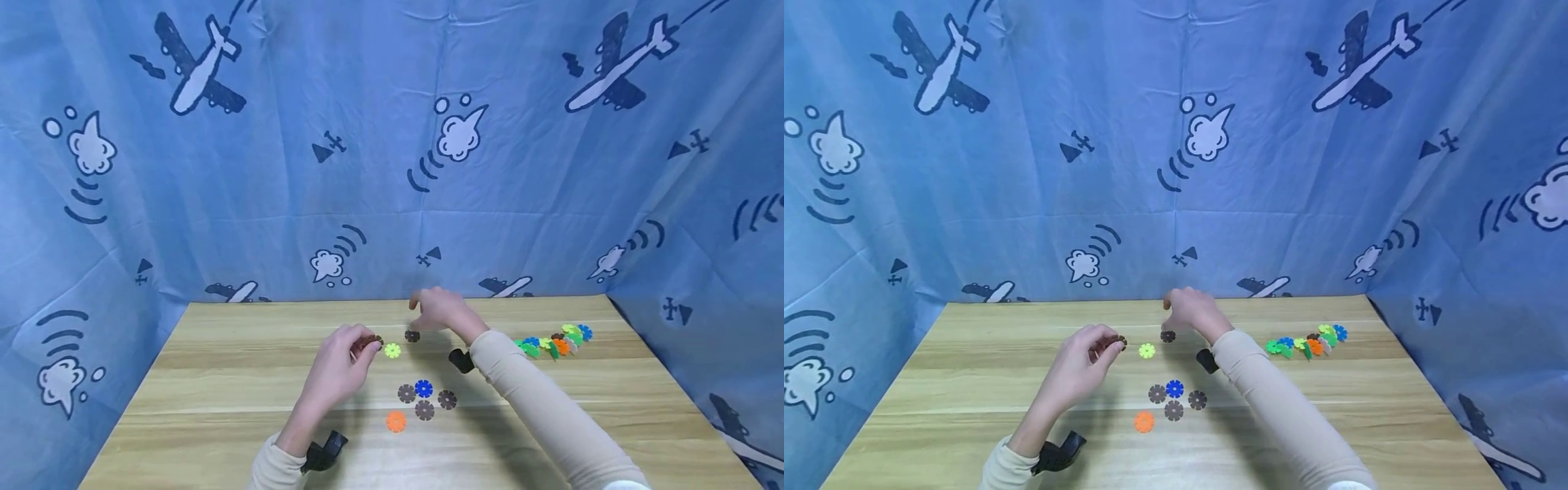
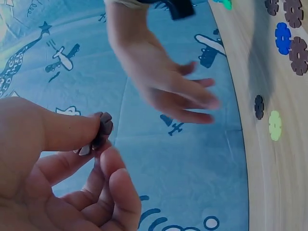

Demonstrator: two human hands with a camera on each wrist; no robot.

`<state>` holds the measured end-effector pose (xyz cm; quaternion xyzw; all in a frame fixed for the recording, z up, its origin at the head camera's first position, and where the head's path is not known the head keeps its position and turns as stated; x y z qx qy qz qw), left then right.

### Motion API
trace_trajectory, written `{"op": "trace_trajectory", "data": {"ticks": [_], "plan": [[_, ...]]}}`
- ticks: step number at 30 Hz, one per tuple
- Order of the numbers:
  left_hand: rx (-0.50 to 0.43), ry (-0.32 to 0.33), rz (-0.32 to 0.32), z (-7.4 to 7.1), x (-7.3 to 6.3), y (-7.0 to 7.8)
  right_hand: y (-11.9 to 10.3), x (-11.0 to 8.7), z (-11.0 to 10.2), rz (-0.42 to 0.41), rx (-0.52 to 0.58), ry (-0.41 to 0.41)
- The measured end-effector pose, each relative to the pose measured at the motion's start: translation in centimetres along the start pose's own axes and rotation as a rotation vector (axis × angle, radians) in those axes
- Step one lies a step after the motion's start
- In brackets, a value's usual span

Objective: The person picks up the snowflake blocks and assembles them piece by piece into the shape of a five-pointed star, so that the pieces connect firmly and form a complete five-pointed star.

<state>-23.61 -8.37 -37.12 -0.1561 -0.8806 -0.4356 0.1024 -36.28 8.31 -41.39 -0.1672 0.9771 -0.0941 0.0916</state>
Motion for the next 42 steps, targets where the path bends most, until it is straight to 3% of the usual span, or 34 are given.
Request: {"op": "trace_trajectory", "data": {"ticks": [3,8,14,20,23,31,36,42], "plan": [[0.003,-0.004,0.015,0.0,0.0,0.3,0.5,0.9,1.9,0.031,-0.017,-0.071],[-0.052,-0.038,-0.007,0.4,0.2,0.2,2.0,1.9,4.1,0.104,-0.006,-0.113],[-0.124,-0.054,-0.018,0.8,0.2,0.1,3.0,2.5,5.6,0.123,0.107,-0.11],[-0.073,-0.012,-0.017,0.6,0.4,0.1,3.6,2.0,6.1,0.142,0.187,-0.111],[-0.062,0.008,-0.026,0.4,0.4,0.1,3.3,1.4,5.5,0.113,0.246,-0.068],[-0.094,0.043,-0.038,0.1,0.4,-0.3,0.5,-1.5,0.2,-0.133,0.505,0.244],[-0.125,0.021,-0.029,0.7,0.5,0.0,-2.1,-5.0,-3.9,-0.366,0.583,0.432],[-0.256,-0.074,-0.036,1.8,0.5,0.3,-5.0,-8.8,-6.7,-0.663,0.579,0.505]]}}
Point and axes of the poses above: each hand's wrist, its own x-axis towards the middle knuckle, its own z-axis out of the palm, y = z × x, the point moved 9 cm from there along x, towards the middle knuckle
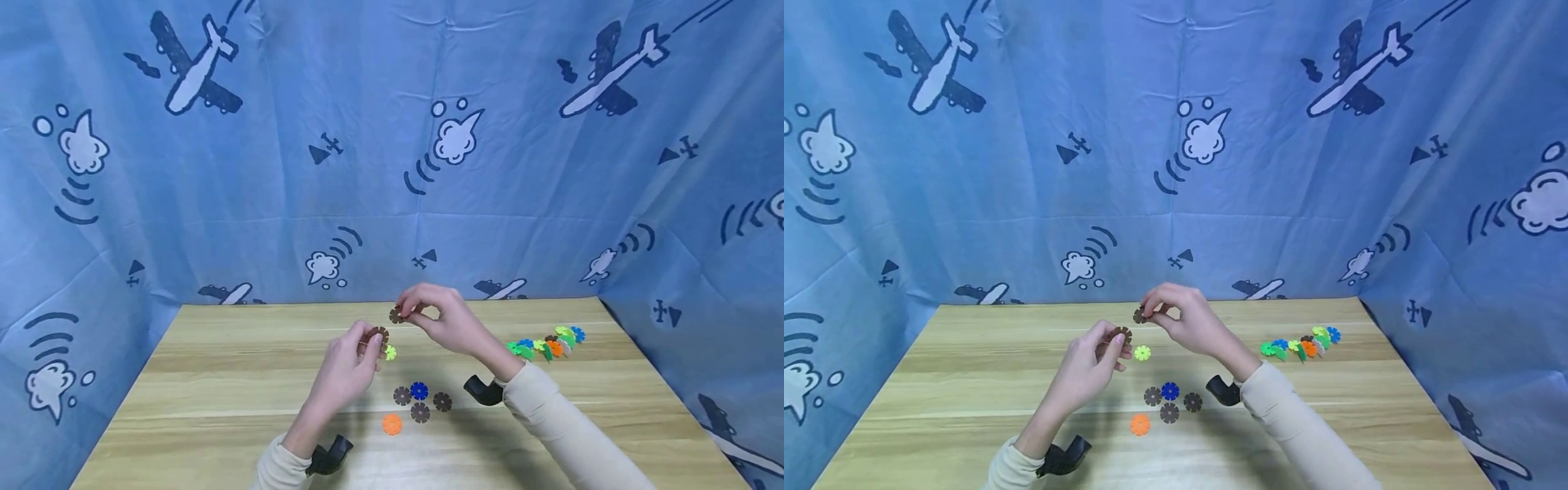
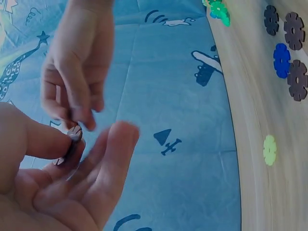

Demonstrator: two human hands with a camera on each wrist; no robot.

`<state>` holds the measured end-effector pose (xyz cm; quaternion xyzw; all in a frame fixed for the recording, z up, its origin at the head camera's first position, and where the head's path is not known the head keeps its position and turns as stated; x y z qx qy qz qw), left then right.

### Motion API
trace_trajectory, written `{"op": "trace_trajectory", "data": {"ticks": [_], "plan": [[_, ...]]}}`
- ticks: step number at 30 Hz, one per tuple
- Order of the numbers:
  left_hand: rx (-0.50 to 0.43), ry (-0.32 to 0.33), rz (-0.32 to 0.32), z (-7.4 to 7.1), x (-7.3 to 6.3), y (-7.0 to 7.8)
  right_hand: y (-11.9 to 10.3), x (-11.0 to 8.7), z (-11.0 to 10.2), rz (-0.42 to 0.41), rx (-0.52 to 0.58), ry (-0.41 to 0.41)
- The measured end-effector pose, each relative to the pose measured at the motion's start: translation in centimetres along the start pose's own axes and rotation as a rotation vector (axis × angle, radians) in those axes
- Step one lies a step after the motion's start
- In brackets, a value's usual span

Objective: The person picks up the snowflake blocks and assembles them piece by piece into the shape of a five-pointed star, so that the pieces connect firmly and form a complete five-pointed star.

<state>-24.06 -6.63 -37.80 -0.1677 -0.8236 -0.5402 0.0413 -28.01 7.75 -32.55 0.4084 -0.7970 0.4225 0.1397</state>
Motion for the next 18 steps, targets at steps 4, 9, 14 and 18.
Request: {"op": "trace_trajectory", "data": {"ticks": [4,9,14,18], "plan": [[-0.044,-0.065,-0.001,0.5,-0.1,-0.1,-1.7,-0.3,-0.1,-0.086,0.016,-0.036],[0.045,-0.058,0.044,0.6,-0.1,0.1,-2.4,-0.6,-0.1,-0.111,0.003,-0.071],[0.107,-0.043,0.067,0.6,-0.2,0.3,-2.4,-0.7,0.1,-0.097,0.003,-0.122],[0.102,-0.033,0.07,0.5,-0.2,0.5,-2.3,-1.0,0.4,-0.082,0.0,-0.172]]}}
Point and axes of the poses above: each hand's wrist, its own x-axis towards the middle knuckle, its own z-axis out of the palm, y = z × x, the point moved 9 cm from there along x, towards the middle knuckle
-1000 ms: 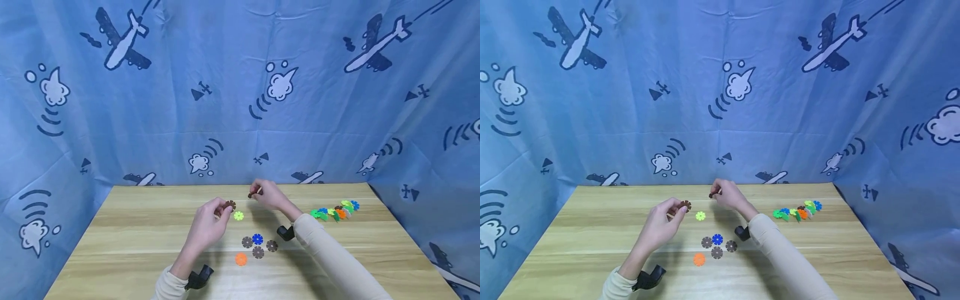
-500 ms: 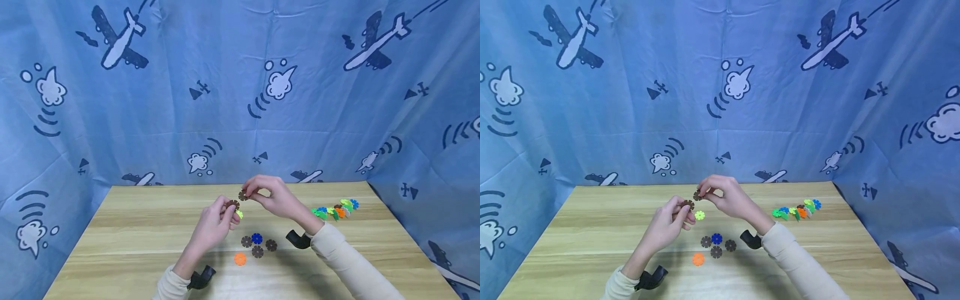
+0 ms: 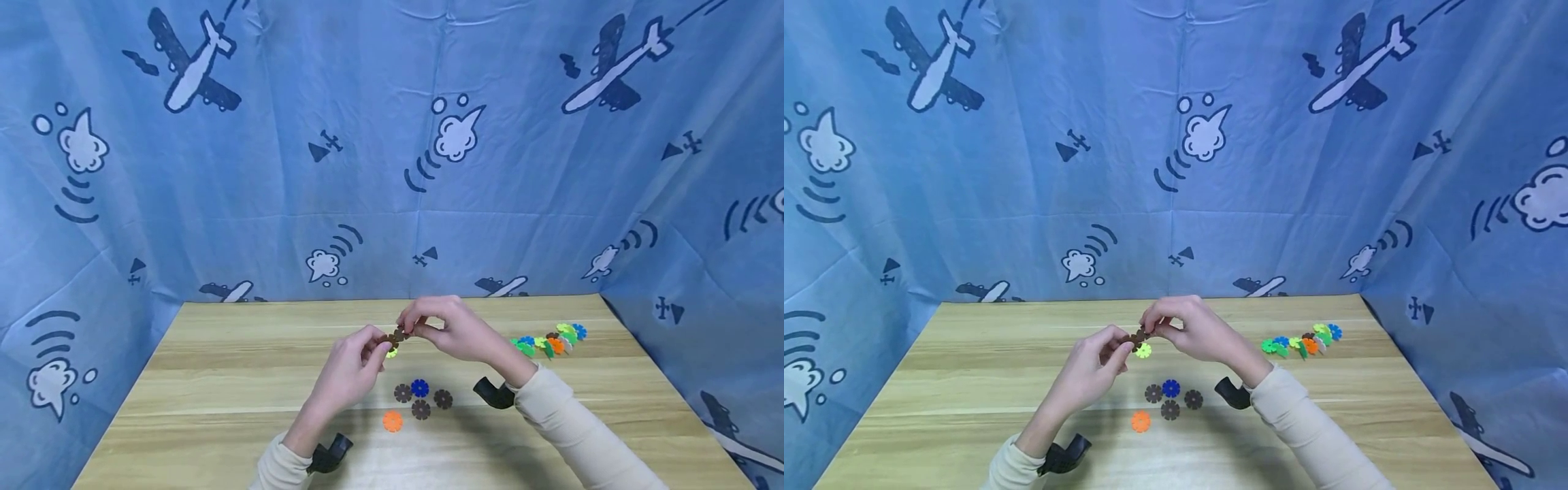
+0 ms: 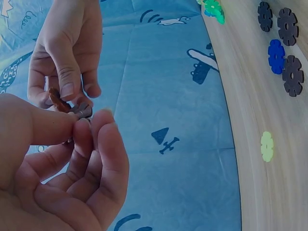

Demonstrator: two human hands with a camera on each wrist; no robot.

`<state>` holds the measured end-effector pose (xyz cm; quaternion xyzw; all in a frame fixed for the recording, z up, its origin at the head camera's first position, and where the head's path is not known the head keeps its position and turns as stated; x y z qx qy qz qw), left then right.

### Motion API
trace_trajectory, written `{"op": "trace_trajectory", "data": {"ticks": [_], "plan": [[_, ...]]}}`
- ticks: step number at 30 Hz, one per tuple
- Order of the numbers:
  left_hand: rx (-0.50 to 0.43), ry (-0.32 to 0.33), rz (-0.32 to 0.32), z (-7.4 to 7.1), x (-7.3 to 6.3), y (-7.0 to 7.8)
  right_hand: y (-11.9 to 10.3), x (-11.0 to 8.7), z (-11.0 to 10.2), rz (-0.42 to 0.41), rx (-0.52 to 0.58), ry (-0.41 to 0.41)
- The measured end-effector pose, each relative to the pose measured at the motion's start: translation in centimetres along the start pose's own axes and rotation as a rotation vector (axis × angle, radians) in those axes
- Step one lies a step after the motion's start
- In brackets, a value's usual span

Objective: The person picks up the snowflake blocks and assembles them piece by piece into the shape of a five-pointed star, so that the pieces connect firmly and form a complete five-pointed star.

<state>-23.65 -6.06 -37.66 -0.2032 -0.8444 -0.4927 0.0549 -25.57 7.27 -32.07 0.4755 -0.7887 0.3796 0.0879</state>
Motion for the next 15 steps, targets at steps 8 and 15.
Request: {"op": "trace_trajectory", "data": {"ticks": [8,15], "plan": [[-0.01,-0.009,0.005,0.16,-0.05,0.23,0.39,-0.46,0.48,0.038,0.006,-0.027],[-0.002,-0.003,0.007,0.07,-0.09,0.32,0.12,-0.52,0.51,-0.021,0.004,0.014]]}}
Point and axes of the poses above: each hand's wrist, its own x-axis towards the middle knuckle, its own z-axis out of the palm, y = z × x, the point moved 9 cm from there along x, towards the middle knuckle
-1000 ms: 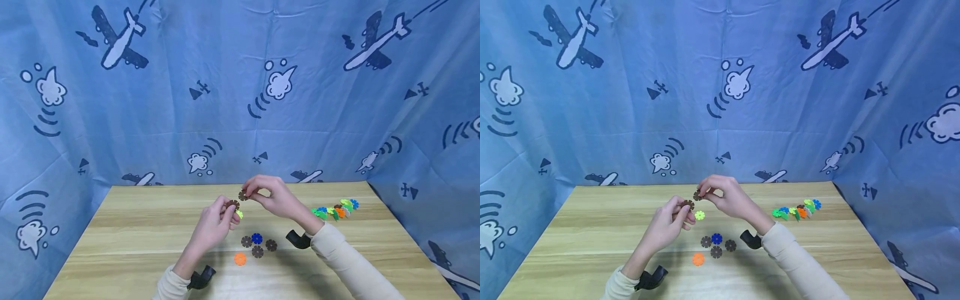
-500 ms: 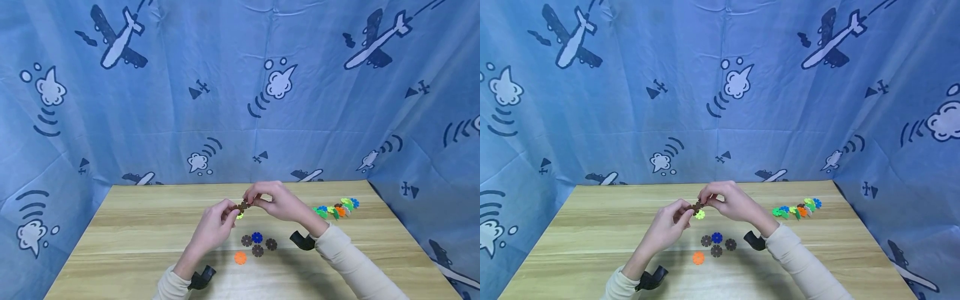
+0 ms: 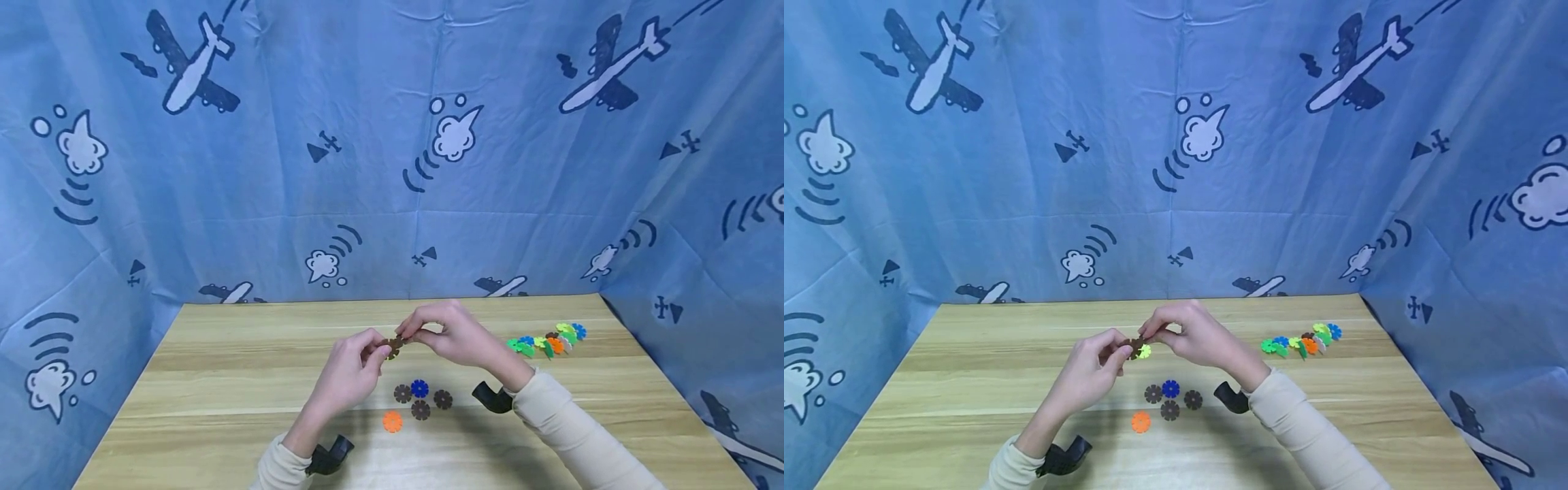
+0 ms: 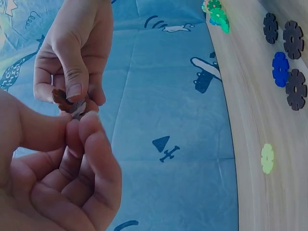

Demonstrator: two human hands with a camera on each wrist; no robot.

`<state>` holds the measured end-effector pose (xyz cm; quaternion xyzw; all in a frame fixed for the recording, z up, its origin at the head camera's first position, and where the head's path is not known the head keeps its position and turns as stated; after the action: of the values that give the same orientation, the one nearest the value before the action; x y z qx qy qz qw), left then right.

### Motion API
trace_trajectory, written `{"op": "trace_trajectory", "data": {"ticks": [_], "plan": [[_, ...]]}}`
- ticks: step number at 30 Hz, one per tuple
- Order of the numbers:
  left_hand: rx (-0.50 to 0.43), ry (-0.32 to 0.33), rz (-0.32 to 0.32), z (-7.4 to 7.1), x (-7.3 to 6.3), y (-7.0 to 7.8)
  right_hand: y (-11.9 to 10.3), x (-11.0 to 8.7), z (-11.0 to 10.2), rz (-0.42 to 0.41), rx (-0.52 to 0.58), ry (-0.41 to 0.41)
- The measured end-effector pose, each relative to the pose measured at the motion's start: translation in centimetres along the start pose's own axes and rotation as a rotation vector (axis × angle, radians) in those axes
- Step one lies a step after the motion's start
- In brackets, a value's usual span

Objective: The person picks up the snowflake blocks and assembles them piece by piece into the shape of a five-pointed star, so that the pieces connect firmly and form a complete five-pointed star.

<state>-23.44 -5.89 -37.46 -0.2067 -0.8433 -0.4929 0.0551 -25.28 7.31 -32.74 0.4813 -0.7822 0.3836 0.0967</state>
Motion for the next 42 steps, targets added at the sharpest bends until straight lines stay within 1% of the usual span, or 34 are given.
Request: {"op": "trace_trajectory", "data": {"ticks": [4,6,11,14,17,20,23,27,31,36,40,42], "plan": [[0.024,0.032,-0.026,-0.2,-0.1,-0.1,-0.9,0.0,0.1,-0.096,-0.034,0.03],[0.039,0.058,-0.037,-0.4,-0.2,-0.1,-1.2,0.0,0.2,-0.123,-0.041,0.04],[0.05,0.125,-0.069,-0.6,-0.4,-0.2,-1.5,-0.2,0.9,-0.154,-0.027,0.07],[0.047,0.137,-0.088,-0.5,-0.6,-0.3,-1.3,-0.4,1.4,-0.163,0.003,0.083],[0.038,0.121,-0.1,-0.3,-0.8,-0.4,-1.1,-0.5,1.8,-0.154,0.013,0.068],[0.026,0.091,-0.106,-0.1,-0.9,-0.7,-1.0,-0.6,2.0,-0.149,0.01,0.051],[0.023,0.064,-0.104,0.0,-0.9,-0.9,-0.8,-0.6,2.1,-0.14,-0.002,0.038],[-0.012,0.016,-0.099,0.3,-0.9,-1.2,-0.6,-0.5,2.0,-0.11,-0.02,0.018],[-0.061,-0.027,-0.075,0.7,-0.9,-1.0,-0.6,-0.5,1.5,-0.072,-0.045,0.002],[-0.093,-0.074,-0.086,1.1,-0.9,-0.9,-0.9,-0.3,1.2,-0.044,-0.091,-0.027],[-0.093,-0.105,-0.087,1.3,-0.8,-0.7,-0.9,-0.3,1.0,-0.02,-0.107,-0.05],[-0.085,-0.117,-0.083,1.3,-0.8,-0.6,-0.8,-0.4,0.9,0.009,-0.112,-0.057]]}}
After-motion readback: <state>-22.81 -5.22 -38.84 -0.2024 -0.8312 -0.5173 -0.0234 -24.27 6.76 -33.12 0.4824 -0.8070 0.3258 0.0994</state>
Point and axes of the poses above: each hand's wrist, its own x-axis towards the middle knuckle, its own z-axis out of the palm, y = z × x, the point moved 9 cm from there along x, towards the middle knuckle
